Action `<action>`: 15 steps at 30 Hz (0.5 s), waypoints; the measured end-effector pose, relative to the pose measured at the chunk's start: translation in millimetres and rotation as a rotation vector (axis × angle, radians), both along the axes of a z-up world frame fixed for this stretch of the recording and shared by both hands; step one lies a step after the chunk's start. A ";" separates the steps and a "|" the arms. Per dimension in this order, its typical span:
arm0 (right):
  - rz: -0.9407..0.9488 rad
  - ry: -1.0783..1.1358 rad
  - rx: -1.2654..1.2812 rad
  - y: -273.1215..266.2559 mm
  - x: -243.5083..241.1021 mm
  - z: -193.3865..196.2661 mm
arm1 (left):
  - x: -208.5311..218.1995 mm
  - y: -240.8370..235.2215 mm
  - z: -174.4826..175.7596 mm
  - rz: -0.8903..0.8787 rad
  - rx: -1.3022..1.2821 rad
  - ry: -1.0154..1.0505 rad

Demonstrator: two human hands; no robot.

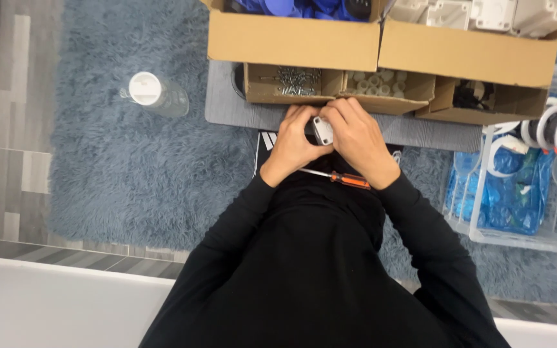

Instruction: Assembling LED light fixtures by attaching LED panels to housings using a screwdriver and connecting components.

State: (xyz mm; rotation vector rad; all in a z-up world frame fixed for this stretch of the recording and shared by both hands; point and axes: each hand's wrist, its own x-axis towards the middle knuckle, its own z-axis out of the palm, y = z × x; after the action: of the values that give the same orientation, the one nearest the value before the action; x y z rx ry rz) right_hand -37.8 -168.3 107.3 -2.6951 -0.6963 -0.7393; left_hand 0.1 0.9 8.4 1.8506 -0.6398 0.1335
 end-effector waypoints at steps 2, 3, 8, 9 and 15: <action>0.002 -0.002 -0.011 -0.9 -2.4 -1.5 | -2.0 -0.8 -1.7 0.007 0.009 -0.002; 0.003 -0.001 -0.023 -0.8 0.0 -1.6 | 0.6 -0.5 -1.5 0.013 0.019 -0.001; 0.013 -0.002 -0.013 0.7 -0.3 0.4 | 0.3 -0.2 -1.7 0.017 0.014 0.010; 0.006 0.007 -0.003 0.9 -1.2 -2.3 | -2.3 -0.5 -2.3 0.015 0.013 0.022; 0.031 0.001 -0.007 1.3 -4.5 5.7 | -1.6 -0.5 -0.7 0.010 0.014 0.016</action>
State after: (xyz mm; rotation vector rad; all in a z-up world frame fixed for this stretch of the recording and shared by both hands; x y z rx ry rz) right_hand -42.4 -167.1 113.0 -2.6840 -0.7403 -0.7289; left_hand -1.6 0.4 7.8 1.8671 -0.6223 0.1207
